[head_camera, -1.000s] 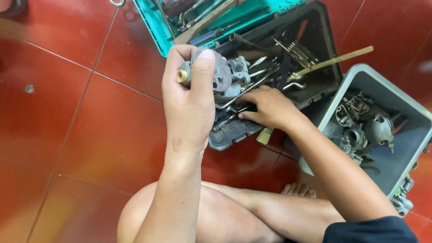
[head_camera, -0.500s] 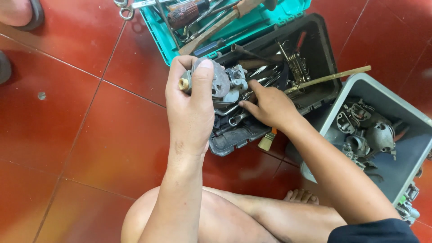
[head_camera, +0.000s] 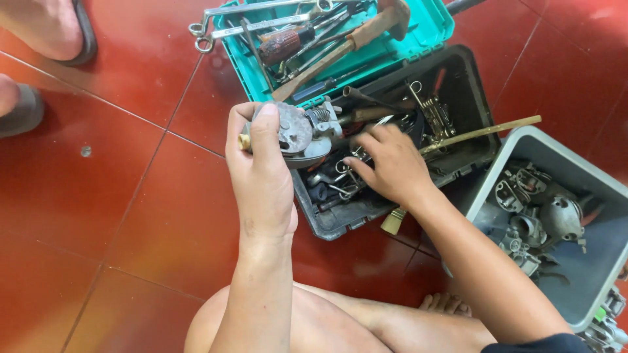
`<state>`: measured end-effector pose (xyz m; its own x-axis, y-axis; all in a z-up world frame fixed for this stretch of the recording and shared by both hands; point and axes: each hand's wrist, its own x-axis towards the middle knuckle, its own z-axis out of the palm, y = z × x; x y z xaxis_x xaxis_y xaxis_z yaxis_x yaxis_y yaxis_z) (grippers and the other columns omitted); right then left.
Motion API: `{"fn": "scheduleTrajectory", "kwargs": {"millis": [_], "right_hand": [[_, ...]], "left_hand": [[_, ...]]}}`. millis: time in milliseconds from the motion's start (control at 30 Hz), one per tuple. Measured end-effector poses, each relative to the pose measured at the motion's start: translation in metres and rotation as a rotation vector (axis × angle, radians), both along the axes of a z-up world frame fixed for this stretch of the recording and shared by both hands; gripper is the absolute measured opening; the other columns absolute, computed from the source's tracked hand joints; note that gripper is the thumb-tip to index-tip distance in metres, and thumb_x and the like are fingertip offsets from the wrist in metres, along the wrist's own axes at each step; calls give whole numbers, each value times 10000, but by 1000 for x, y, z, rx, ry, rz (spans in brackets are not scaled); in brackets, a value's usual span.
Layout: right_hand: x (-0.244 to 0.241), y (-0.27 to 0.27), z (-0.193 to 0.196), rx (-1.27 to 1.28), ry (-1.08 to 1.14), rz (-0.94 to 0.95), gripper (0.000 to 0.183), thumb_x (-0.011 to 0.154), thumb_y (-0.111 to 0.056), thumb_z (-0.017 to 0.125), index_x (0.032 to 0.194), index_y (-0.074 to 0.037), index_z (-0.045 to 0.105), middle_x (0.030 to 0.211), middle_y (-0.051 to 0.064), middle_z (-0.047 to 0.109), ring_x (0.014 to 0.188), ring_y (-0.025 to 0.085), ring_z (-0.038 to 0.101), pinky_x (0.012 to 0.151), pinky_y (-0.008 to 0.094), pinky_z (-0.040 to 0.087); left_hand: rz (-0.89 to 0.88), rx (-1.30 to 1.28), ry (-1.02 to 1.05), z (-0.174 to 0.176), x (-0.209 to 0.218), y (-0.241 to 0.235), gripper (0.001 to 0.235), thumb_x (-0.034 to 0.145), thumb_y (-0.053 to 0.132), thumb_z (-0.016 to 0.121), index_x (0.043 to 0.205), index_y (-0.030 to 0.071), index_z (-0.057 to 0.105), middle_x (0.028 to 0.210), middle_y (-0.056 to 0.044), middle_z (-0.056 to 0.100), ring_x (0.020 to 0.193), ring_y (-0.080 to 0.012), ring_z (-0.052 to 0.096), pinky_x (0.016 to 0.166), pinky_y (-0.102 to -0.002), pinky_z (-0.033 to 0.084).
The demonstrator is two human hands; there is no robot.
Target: The person sits on the floor and disassembles and reassembles carburetor parts. They use a screwdriver to remove screws and a pair of pliers to adjust internal components. The person handles various metal parts, placing them into a grey plastic bin or onto the floor.
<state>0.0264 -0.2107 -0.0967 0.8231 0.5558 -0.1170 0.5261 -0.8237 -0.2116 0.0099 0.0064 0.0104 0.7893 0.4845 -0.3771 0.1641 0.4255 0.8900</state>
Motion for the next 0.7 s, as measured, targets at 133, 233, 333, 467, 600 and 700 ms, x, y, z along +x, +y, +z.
{"fn": "scheduleTrajectory", "kwargs": {"millis": [133,233,333,467,600,700], "right_hand": [[-1,16,-14,-136,67,-37,674,869,-599,698,1382,-188,551,1261,80,595,1095,318,663,978,464,484],[-10,14,-8,-230,96,-15,814,864,-691,641,1443,-144,472,1087,87,650,1140,294,633,985,480,435],[-4,-1,9,-29,480,-82,812,867,-680,633,1445,-118,528,988,139,752,1065,353,685,980,520,451],[6,2,14,100,134,86,373,1018,-436,591,983,-96,742,947,173,741,1027,380,711,881,480,537],[7,26,-18,-87,96,62,501,983,-479,591,1251,-63,668,1222,191,674,1273,375,594,1069,516,447],[2,41,-28,-135,-144,65,517,976,-510,522,1192,-62,661,1139,141,642,1194,316,597,1045,466,417]], "left_hand": [[14,-11,-2,5,3,-3,136,976,249,597,918,127,578,796,-9,584,823,-68,537,764,-240,555],[18,-39,22,8,3,-4,130,964,239,603,912,121,586,769,-10,565,792,-72,526,729,-249,562],[29,-52,10,6,2,-4,123,968,245,606,908,140,587,774,21,532,790,-60,502,744,-234,530],[17,-63,17,4,1,-3,129,969,249,605,907,137,591,773,3,576,791,-59,511,748,-241,534],[7,-82,5,6,1,-2,134,972,247,596,914,126,594,788,-22,619,802,-66,530,767,-242,543],[-20,-103,-16,-2,-1,1,141,974,252,603,923,121,607,834,-57,687,824,-69,566,787,-258,553]]}}
